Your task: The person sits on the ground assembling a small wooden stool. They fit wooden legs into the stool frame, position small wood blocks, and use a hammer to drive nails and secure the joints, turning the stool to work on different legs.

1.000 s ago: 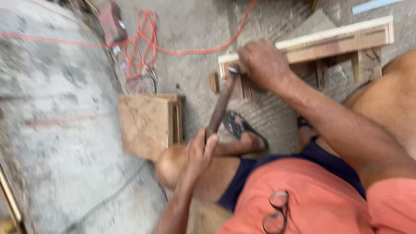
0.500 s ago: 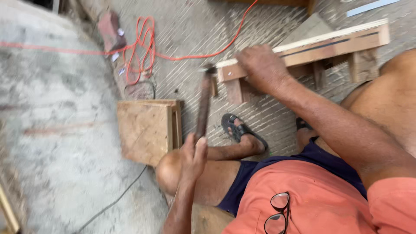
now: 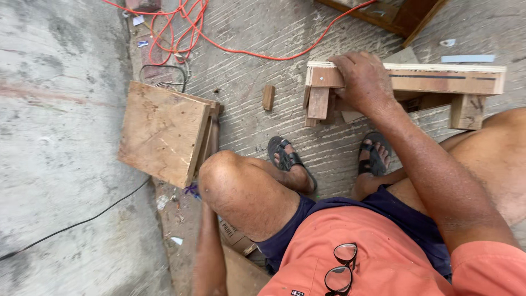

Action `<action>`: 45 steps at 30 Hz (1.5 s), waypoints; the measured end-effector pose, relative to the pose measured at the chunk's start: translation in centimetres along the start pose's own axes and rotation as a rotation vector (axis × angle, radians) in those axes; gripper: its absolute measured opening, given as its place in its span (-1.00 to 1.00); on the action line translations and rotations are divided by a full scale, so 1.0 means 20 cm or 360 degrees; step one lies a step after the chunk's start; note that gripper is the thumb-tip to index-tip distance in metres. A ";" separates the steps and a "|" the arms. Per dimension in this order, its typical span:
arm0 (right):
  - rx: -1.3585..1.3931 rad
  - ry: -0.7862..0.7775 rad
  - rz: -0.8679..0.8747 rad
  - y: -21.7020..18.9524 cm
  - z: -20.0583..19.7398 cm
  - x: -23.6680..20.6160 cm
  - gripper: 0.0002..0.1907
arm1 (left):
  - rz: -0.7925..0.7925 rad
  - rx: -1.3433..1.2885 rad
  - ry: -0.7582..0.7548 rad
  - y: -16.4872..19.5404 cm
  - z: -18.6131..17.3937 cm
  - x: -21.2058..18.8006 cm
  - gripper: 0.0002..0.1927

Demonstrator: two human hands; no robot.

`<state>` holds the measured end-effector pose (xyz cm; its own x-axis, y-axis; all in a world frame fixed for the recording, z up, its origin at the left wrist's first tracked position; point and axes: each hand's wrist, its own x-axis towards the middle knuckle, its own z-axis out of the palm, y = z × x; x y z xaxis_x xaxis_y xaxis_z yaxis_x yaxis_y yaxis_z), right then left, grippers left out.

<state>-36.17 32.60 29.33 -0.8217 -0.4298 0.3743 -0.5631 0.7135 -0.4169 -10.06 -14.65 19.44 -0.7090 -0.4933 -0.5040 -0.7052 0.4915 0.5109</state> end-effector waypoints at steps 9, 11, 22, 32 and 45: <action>-0.0036 -0.0139 -0.0156 0.06 -0.04 0.03 -0.29 | -0.0036 0.0139 0.0228 -0.16 0.13 -0.19 -0.65; -0.0042 -0.0208 -0.0141 0.07 -0.05 0.04 -0.27 | 0.0193 0.0122 0.0462 0.09 -0.17 -0.22 -0.64; -0.0112 -0.0229 -0.0068 0.01 -0.07 0.05 -0.26 | 0.1020 0.0112 -0.0003 1.38 0.23 -0.65 -0.52; -0.0092 -0.0119 -0.0117 -0.02 -0.07 0.04 -0.28 | 0.1063 -0.0101 0.0084 1.34 0.98 -0.12 -0.20; -0.0191 -0.0064 -0.0114 -0.02 -0.07 0.03 -0.24 | 0.1258 -0.0200 0.0367 1.35 1.16 -0.04 -0.18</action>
<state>-36.30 32.74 30.92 -0.7839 -0.5023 0.3650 -0.6080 0.7400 -0.2875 -28.58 15.73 17.48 -0.9666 -0.1777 0.1845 0.0157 0.6776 0.7353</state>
